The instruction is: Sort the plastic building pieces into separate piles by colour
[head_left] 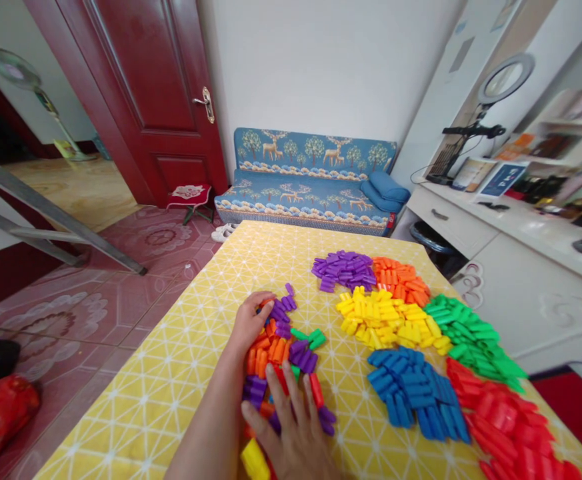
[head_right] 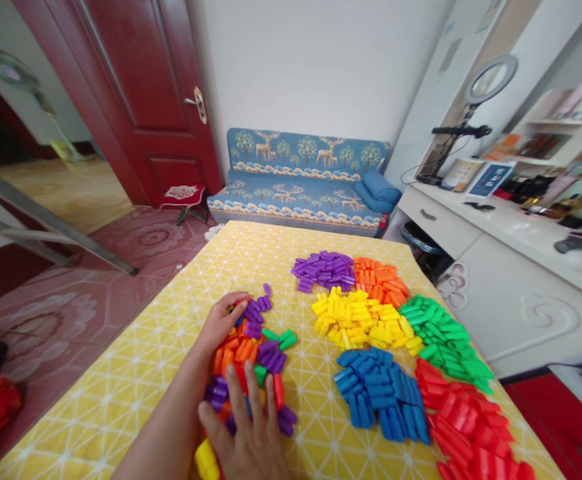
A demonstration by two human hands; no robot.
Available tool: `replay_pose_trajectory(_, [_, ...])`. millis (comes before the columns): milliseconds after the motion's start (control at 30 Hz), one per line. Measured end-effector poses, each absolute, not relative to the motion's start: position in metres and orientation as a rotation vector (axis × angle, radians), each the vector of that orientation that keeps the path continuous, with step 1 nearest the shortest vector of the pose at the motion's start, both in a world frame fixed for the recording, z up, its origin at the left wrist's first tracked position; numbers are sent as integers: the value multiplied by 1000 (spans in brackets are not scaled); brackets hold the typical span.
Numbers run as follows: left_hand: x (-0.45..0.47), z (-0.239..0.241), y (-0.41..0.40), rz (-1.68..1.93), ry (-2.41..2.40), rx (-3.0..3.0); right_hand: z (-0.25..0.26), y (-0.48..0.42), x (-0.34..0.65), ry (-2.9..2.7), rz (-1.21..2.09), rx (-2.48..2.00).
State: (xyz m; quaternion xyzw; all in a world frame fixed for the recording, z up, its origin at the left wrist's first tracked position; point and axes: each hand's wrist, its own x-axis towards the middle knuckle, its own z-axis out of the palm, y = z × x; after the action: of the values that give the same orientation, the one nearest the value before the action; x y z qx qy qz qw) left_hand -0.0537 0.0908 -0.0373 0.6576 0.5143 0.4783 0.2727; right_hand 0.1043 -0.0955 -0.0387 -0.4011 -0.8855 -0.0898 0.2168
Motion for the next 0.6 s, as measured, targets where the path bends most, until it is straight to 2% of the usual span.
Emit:
replay_pose_trajectory(133, [-55, -38, 91, 1290, 1375, 1743, -19, -67, 108, -2437, -4, -1253])
replay_pose_trajectory(300, [-55, -39, 91, 1301, 1360, 1730, -7, -30, 104, -2203, 125, -1516])
replay_pose_trajectory(600, [-53, -39, 90, 1313, 1370, 1713, -9, -10, 94, -2027, 124, -1608])
